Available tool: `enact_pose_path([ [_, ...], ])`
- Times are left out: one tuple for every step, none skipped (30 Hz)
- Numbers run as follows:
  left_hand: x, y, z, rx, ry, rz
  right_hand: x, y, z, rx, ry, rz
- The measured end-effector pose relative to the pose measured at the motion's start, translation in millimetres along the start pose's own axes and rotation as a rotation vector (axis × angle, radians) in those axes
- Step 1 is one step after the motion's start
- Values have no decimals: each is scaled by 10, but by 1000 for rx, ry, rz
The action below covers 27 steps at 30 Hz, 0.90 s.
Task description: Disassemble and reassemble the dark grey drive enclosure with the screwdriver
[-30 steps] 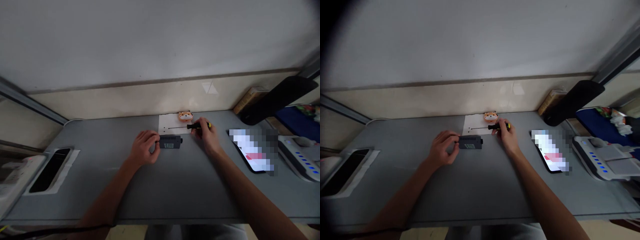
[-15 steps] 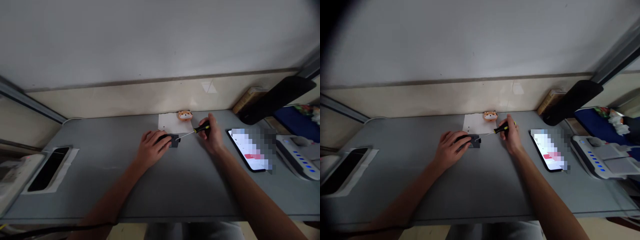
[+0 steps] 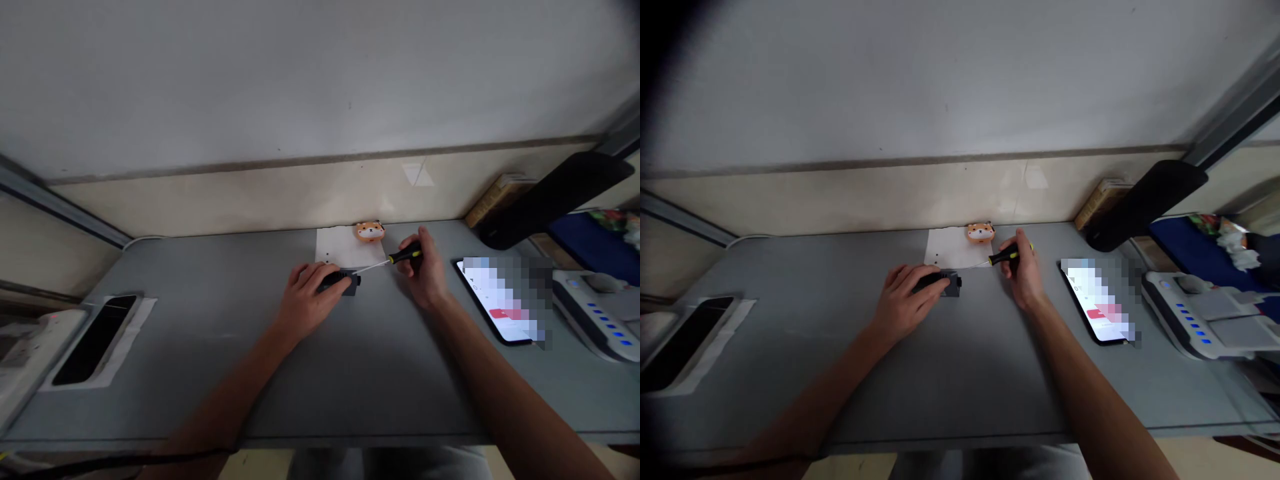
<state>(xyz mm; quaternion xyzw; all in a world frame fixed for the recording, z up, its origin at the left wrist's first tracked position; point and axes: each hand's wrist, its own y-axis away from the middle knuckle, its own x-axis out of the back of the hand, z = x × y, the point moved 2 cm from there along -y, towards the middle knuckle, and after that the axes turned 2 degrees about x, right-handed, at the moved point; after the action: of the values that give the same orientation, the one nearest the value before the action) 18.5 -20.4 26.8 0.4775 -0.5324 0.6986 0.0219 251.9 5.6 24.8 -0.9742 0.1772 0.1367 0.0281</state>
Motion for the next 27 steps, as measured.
enact_pose_path([
  [-4, 0, 1, -12, -15, -3, -1, 0, 10, -4, 13, 6],
  [-9, 1, 5, -19, -32, -9, -8, 4, 20, -6, 41, 6],
  [-14, 2, 12, -25, -43, -13, -23, 12, 29, -3, 86, -9],
  [-19, 3, 21, -25, -49, -21, -44, 24, 37, 4, 140, -40],
  [-24, 4, 33, -20, -49, -32, -70, 39, 43, 18, 197, -83],
  [-27, 5, 47, -17, -42, -44, -97, 57, 47, 36, 251, -131],
  [-28, 4, 61, -19, -30, -53, -122, 75, 49, 57, 297, -180],
  [-27, 3, 75, -24, -18, -54, -143, 94, 51, 78, 335, -223],
  [-23, 1, 87, -31, -5, -50, -159, 111, 52, 98, 364, -257],
  [-18, -1, 94, -37, 6, -42, -170, 126, 54, 117, 387, -283],
  [-14, -3, 96, -41, 15, -37, -179, 139, 56, 136, 403, -306],
  [-11, -5, 94, -43, 22, -37, -185, 149, 59, 152, 412, -327],
  [-10, -6, 88, -43, 26, -42, -190, 156, 65, 161, 414, -345],
  [-11, -6, 80, -43, 32, -51, -194, 161, 72, 161, 413, -362],
  [-13, -4, 71, -41, 39, -60, -197, 163, 80, 153, 410, -376],
  [-16, -2, 61, -38, 46, -67, -199, 162, 86, 143, 406, -387],
  [-19, 0, 54, -38, 52, -67, -199, 160, 88, 134, 401, -392],
  [-22, 3, 48, -38, 55, -65, -198, 157, 87, 128, 397, -391],
  [-26, 6, 44, -38, 56, -67, -194, 152, 83, 122, 394, -387],
  [-29, 9, 42, -39, 55, -70, -189, 148, 76, 112, 388, -379],
  [-32, 11, 41, -42, 54, -76, -183, 143, 69, 96, 381, -369],
  [-33, 12, 42, -45, 53, -83, -177, 139, 64, 73, 373, -358],
  [-34, 13, 43, -46, 53, -92, -171, 136, 59, 48, 364, -345],
  [-33, 13, 44, -47, 52, -103, -166, 133, 54, 26, 358, -334],
  [-30, 13, 43, -47, 50, -111, -163, 132, 50, 10, 356, -324],
  [-26, 14, 42, -46, 48, -120, -162, 132, 45, 2, 361, -320],
  [-21, 17, 40, -48, 50, -127, -164, 133, 40, 1, 369, -324],
])
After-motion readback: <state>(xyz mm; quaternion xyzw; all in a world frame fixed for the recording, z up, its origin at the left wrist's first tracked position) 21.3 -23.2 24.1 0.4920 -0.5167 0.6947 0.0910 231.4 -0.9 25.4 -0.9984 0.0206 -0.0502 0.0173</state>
